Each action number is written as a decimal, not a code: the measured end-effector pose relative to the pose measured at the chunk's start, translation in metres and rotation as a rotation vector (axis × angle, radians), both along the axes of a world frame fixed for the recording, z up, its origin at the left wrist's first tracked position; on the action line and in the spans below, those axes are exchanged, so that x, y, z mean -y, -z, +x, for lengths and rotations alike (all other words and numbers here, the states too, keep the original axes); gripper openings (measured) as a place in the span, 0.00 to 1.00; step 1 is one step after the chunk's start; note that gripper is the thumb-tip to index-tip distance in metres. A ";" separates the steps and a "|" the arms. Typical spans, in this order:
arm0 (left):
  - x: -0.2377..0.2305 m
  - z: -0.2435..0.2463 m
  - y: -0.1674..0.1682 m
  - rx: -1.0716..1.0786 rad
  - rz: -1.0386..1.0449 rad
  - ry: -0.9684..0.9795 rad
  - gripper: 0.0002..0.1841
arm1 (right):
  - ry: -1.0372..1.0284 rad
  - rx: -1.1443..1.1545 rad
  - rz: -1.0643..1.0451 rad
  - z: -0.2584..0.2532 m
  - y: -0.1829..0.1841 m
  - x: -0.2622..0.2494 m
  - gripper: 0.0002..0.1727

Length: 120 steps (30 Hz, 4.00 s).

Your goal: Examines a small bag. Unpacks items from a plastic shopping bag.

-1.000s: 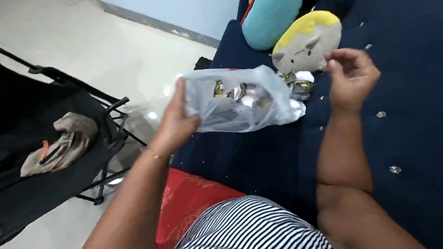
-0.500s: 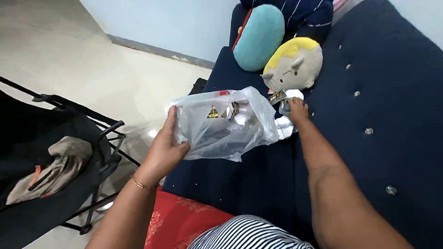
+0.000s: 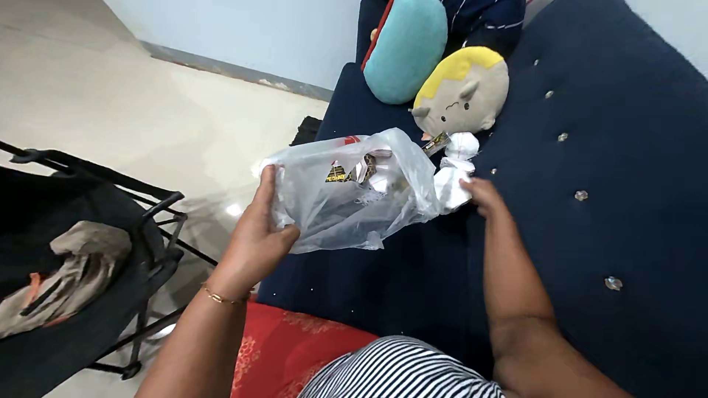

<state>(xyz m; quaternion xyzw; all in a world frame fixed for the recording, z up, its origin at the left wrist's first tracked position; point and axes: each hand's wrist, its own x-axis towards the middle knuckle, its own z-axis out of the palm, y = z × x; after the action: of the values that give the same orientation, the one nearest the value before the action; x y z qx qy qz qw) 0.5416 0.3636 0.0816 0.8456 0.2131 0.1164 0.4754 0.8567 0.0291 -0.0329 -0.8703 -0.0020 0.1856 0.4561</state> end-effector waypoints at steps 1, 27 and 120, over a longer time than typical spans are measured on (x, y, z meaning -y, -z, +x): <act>0.002 0.000 -0.001 -0.006 0.004 0.004 0.60 | -0.064 0.031 -0.111 -0.006 0.015 -0.007 0.25; 0.041 0.016 -0.012 0.035 0.115 0.216 0.60 | -0.131 0.240 1.262 -0.102 -0.090 -0.026 0.14; 0.011 0.026 -0.031 0.096 0.125 0.108 0.62 | -0.434 -0.067 1.242 -0.117 -0.110 -0.118 0.38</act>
<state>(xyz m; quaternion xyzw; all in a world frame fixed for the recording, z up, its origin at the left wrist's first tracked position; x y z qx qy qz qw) 0.5676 0.3523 0.1124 0.8774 0.1365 0.1440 0.4368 0.7395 0.1471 0.0769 -0.4190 -0.2699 0.2648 0.8255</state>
